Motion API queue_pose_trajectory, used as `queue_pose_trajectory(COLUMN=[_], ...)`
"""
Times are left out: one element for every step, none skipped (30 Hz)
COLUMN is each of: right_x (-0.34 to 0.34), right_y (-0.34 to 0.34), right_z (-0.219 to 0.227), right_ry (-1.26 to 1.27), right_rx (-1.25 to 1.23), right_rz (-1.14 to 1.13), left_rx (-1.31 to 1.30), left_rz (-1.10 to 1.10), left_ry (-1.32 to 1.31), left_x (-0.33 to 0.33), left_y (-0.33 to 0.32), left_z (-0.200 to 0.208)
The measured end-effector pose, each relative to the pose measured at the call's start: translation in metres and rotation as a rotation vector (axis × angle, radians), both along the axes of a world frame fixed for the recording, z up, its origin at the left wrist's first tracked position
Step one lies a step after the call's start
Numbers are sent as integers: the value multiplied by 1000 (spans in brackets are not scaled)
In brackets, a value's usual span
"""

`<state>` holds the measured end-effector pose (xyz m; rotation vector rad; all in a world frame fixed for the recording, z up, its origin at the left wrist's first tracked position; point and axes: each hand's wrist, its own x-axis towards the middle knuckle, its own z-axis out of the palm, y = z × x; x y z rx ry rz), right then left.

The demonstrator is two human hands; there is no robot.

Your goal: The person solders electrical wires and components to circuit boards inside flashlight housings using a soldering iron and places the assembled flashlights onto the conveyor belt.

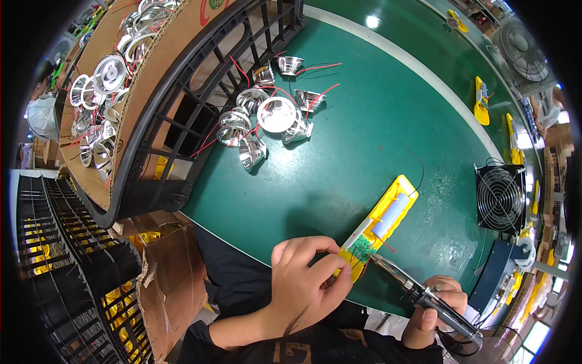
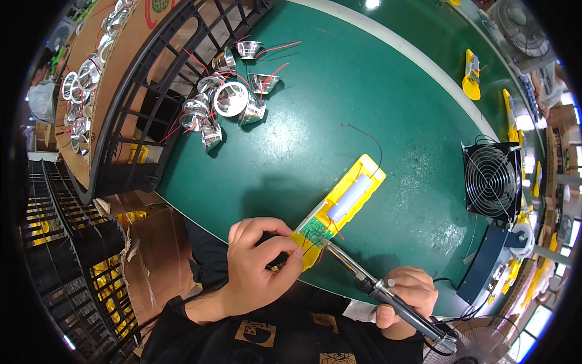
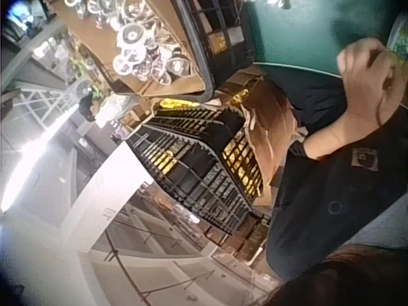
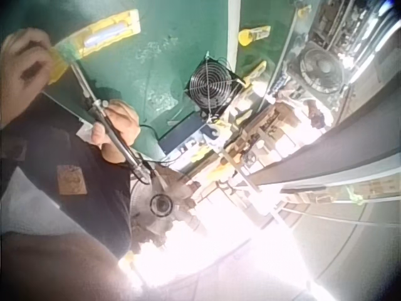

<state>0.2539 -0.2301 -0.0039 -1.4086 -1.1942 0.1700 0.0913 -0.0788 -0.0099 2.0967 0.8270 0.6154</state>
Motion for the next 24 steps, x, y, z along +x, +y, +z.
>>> queue_pose_trajectory(right_x=[-1, -2, -3, -3, -2, -1, 0, 1, 1, -2, -8, -11, -11, -11, -12, -14, -16, -18, -15, -15, -16, -15, -17, -20], right_y=[0, 0, -1, -2, -4, -5, -6, -6, -6, -5, -2, -1, -5, -12, -17, -20, -22, -25, -35, -44, -46, -52, -55, -58], right_z=[1, 1, 2, 1, 0, 0, 3, 5, 8, 8, 7, 5, 5, 4, 4, 3, 4, 4, 2, 2, -7, -11, -16, -21], right_ry=[-4, -5, -7, -11, -23, -36, -45, -66, -88, -92, -113, -133, -138, -113, -87, -97, -82, -66, -107, -60, 13, 63, 85, 115], right_rx=[2, 4, 9, 15, 15, 14, 18, 9, 0, 8, 34, 61, 74, 53, 34, 52, 60, 72, 93, 88, 108, 116, 119, 124], right_rz=[-2, -26, -49, -49, -24, 2, -1, 27, 55, 56, -40, -136, -134, -130, -125, -131, -212, -294, -317, -313, -292, -290, -352, -408], left_rx=[21, 41, 46, 42, 39, 45, 30, 16, 20, 39, 57, 66, 67, 69, 84, 110, 138, 160, 116, 75, 134, 160, 156, 155], left_rz=[17, 34, 31, 31, 30, 32, 32, 32, 30, 43, 57, 57, 70, 83, 85, 57, 29, 22, 24, 26, -5, -16, -35, -46], left_ry=[-11, -23, -29, -29, -30, -34, -28, -22, -32, -39, -47, -52, -54, -57, -64, -59, -54, -66, -16, 33, 111, 93, 165, 244], left_x=[0, 0, 0, -1, -2, -3, -3, -3, -2, -2, -2, -2, -3, -4, -6, -7, -6, -3, 0, 4, 3, 9, 15, 22], left_y=[-2, -3, -4, -4, -4, -4, -4, -5, -6, -6, -6, -6, -6, -7, -6, -6, -6, -8, -11, -12, -11, -11, -8, -4], left_z=[-1, -2, 0, 1, 1, 1, 1, 0, -1, -3, -5, -5, -3, -1, 0, -4, -4, 1, 10, 19, 23, 22, 19, 17])
